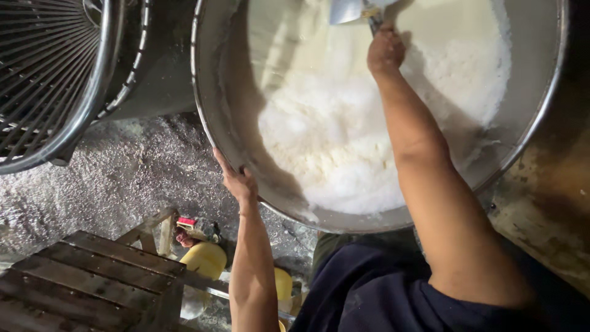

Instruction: The person stirs a thick white batter in a large metal bowl using a ladle. They repeatedly scoop the batter and pour it into a blue bucket, then return to stir the remaining batter in the bowl.

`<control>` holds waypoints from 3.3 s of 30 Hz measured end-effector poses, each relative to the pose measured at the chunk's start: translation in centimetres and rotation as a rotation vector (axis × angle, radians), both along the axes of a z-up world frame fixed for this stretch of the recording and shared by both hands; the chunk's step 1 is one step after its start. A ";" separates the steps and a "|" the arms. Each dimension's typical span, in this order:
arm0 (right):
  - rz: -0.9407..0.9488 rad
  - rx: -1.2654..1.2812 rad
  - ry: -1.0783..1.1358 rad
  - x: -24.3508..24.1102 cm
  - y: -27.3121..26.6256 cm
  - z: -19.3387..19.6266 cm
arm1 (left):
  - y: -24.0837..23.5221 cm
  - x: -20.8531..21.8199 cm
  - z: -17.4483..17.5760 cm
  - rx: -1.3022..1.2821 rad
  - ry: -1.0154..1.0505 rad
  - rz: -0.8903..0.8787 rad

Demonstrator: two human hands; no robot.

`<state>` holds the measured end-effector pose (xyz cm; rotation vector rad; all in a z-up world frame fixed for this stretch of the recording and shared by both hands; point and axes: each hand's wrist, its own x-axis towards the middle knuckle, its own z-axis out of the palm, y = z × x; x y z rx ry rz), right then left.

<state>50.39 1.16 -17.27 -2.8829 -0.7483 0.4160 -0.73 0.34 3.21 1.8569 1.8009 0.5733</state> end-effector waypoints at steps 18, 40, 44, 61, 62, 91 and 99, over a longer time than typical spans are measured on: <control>-0.584 0.205 0.239 0.3 -18.4 10.2 | 0.1 0.8 0.1 0.071 -0.146 -0.037; -1.102 0.547 0.686 -14.6 -23.0 8.5 | 0.5 0.3 -3.0 0.156 -0.171 -0.092; -1.040 0.511 0.680 -14.1 -19.9 7.3 | 0.1 0.0 -2.8 0.079 -0.099 -0.050; -0.732 0.515 0.699 -12.8 -1.4 6.1 | 0.4 0.4 -1.3 0.092 -0.098 -0.061; -0.672 0.503 0.676 -12.9 -0.3 5.8 | 0.7 0.5 -1.4 -0.033 -0.095 0.007; 0.241 0.040 0.361 -29.4 -2.1 8.0 | 1.0 -0.7 -4.5 0.188 -0.204 -0.083; 0.401 -0.167 0.333 -27.2 -11.5 9.0 | 1.3 0.2 -6.8 0.068 -0.198 0.014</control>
